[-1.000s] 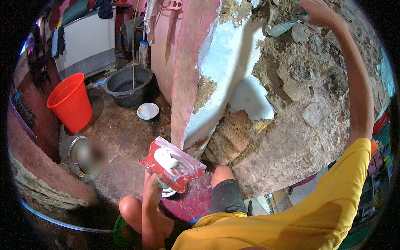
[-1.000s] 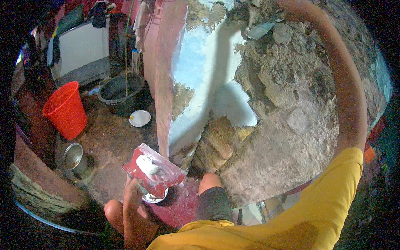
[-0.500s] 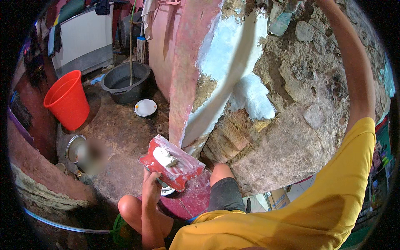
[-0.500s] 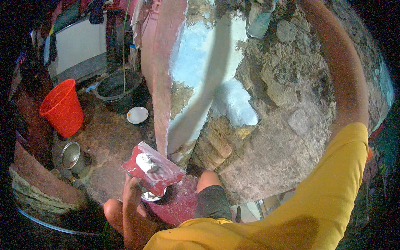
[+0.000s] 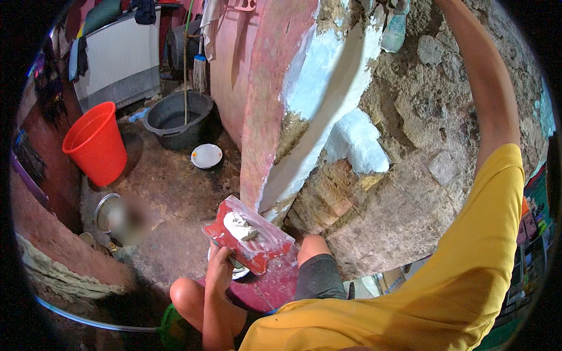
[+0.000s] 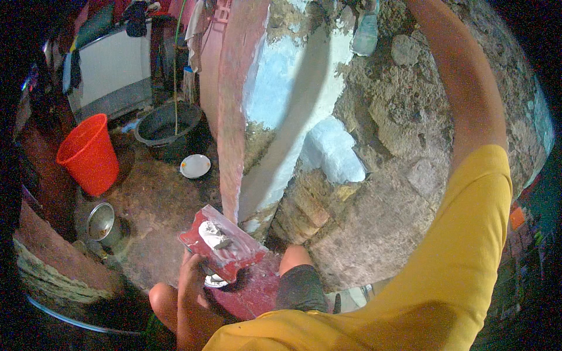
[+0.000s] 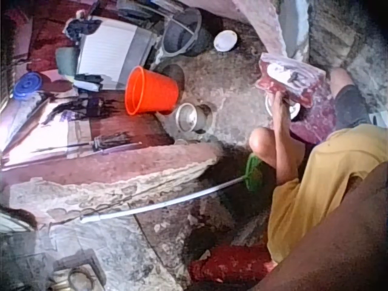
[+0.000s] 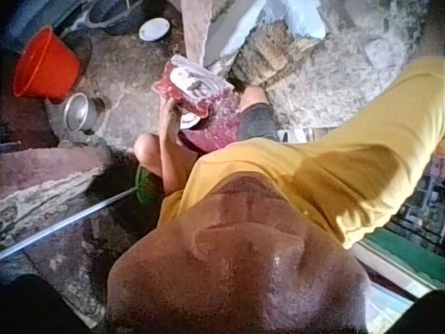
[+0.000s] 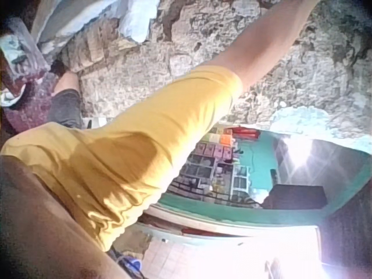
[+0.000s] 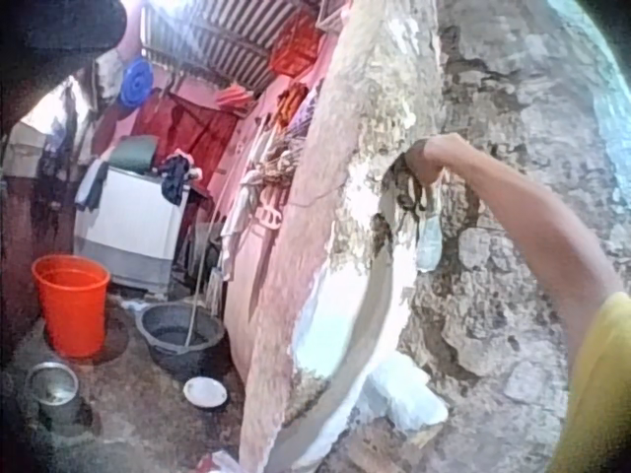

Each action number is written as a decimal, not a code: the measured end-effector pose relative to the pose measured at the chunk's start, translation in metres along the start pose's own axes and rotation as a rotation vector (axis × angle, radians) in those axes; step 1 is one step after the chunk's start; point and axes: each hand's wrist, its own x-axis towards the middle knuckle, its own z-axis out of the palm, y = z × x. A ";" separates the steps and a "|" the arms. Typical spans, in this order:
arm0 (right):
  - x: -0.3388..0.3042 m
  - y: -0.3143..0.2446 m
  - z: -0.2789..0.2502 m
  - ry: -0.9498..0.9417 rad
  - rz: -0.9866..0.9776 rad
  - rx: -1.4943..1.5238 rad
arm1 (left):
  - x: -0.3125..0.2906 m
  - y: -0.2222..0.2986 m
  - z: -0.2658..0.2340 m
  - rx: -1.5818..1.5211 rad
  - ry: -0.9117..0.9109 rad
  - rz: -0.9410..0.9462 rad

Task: The person applies patching compound to a damaged stone wall using a putty knife while holding the compound on a hawk.

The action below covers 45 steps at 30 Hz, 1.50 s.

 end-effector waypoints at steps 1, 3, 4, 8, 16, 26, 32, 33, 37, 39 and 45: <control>0.000 0.000 0.000 0.008 -0.001 0.010 | 0.000 0.001 0.000 -0.004 -0.001 -0.001; 0.001 0.000 -0.002 0.024 -0.002 0.018 | -0.002 0.004 0.006 0.000 0.022 0.013; 0.001 0.000 -0.002 0.030 0.001 0.028 | -0.003 0.005 0.009 0.000 0.034 0.021; -0.001 0.001 -0.004 0.060 0.002 0.052 | -0.004 0.007 0.008 -0.009 0.031 0.016; -0.004 0.002 -0.007 0.102 0.004 0.089 | -0.002 0.003 0.003 0.004 0.033 0.012; -0.007 0.005 -0.009 0.145 0.012 0.124 | -0.003 0.004 0.009 0.017 0.032 0.009; -0.010 0.005 -0.013 0.161 0.016 0.136 | -0.001 0.001 0.001 0.050 -0.003 0.026; -0.012 0.006 -0.015 0.166 0.016 0.138 | -0.001 0.001 0.001 0.063 -0.002 0.033; -0.016 0.007 -0.020 0.181 0.022 0.152 | -0.006 0.007 0.015 0.028 0.038 0.036; -0.019 0.008 -0.023 0.188 0.027 0.158 | -0.004 0.005 0.009 0.043 0.005 0.032; -0.034 0.020 -0.047 0.211 0.101 0.181 | -0.004 0.003 0.004 0.061 -0.003 -0.009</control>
